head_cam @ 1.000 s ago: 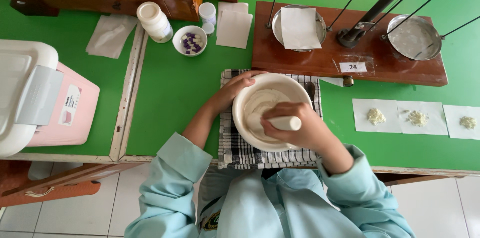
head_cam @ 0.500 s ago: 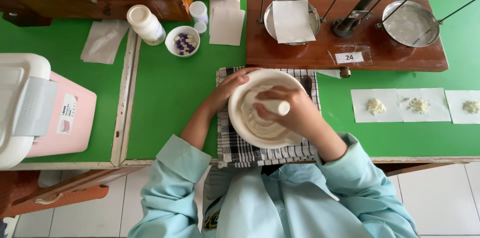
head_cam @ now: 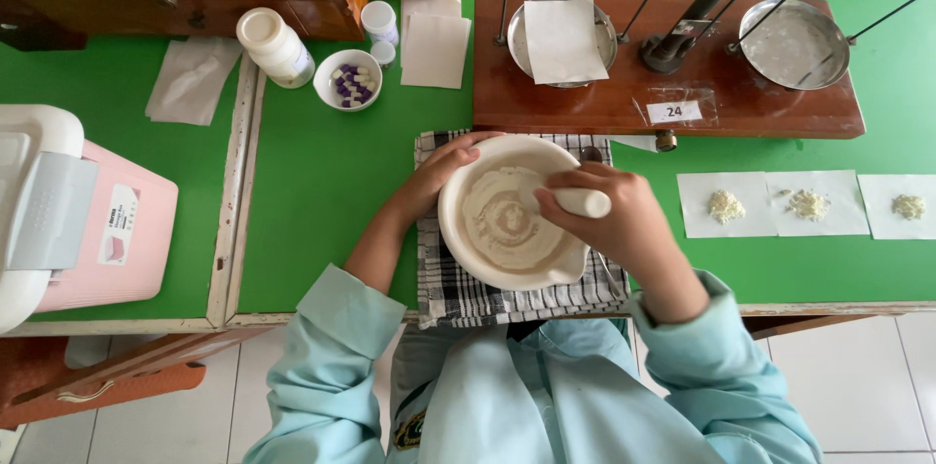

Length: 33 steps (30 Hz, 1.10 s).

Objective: The person grinds a white substance in a mortar with a pestle, occasionally moving small piles of powder on squares of paper to the side.

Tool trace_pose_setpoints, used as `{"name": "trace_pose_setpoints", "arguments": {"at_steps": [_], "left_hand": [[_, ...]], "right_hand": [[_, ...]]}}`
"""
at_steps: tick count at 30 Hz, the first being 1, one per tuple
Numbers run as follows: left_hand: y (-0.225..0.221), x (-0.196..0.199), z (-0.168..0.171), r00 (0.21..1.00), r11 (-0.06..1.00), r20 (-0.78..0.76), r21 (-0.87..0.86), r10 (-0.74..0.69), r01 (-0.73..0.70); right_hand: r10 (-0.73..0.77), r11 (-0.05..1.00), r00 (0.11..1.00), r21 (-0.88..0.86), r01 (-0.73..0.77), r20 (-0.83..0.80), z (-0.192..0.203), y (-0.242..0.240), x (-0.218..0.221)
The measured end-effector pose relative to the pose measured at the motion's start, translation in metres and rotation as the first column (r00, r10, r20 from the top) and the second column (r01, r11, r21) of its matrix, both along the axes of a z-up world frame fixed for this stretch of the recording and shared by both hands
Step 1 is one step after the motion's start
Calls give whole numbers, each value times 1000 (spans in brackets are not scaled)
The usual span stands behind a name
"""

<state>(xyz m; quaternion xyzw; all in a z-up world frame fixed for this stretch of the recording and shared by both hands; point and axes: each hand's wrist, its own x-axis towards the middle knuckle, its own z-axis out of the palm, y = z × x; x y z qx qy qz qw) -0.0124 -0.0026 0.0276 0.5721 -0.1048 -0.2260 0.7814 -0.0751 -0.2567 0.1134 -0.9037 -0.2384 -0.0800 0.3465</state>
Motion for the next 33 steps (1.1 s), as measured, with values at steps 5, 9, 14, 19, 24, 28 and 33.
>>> {"name": "trace_pose_setpoints", "arguments": {"at_steps": [5,9,14,19,24,28,33], "left_hand": [[0,7,-17,1000,1000,9,3,-3,3],[4,9,-17,996,998,82,54,-45,41],[5,7,-9,990,995,128,89,-66,55],[6,5,-8,993,996,105,83,-54,45],[4,-2,5,999,999,40,49,-12,10],[2,0,0,1000,999,20,39,-6,5],[3,1,-2,999,999,35,28,-18,17]], "right_hand": [[162,985,955,-105,-140,248,-25,41,1],[396,909,875,-252,-331,278,-15,57,-15],[390,918,847,-230,-324,361,-10,65,-18],[443,890,861,-239,-388,252,13,50,-13],[462,884,886,57,-463,41,17,17,-23],[404,911,912,55,-408,71,-6,-3,-30],[354,927,900,28,-373,253,-21,-8,-35]]}}
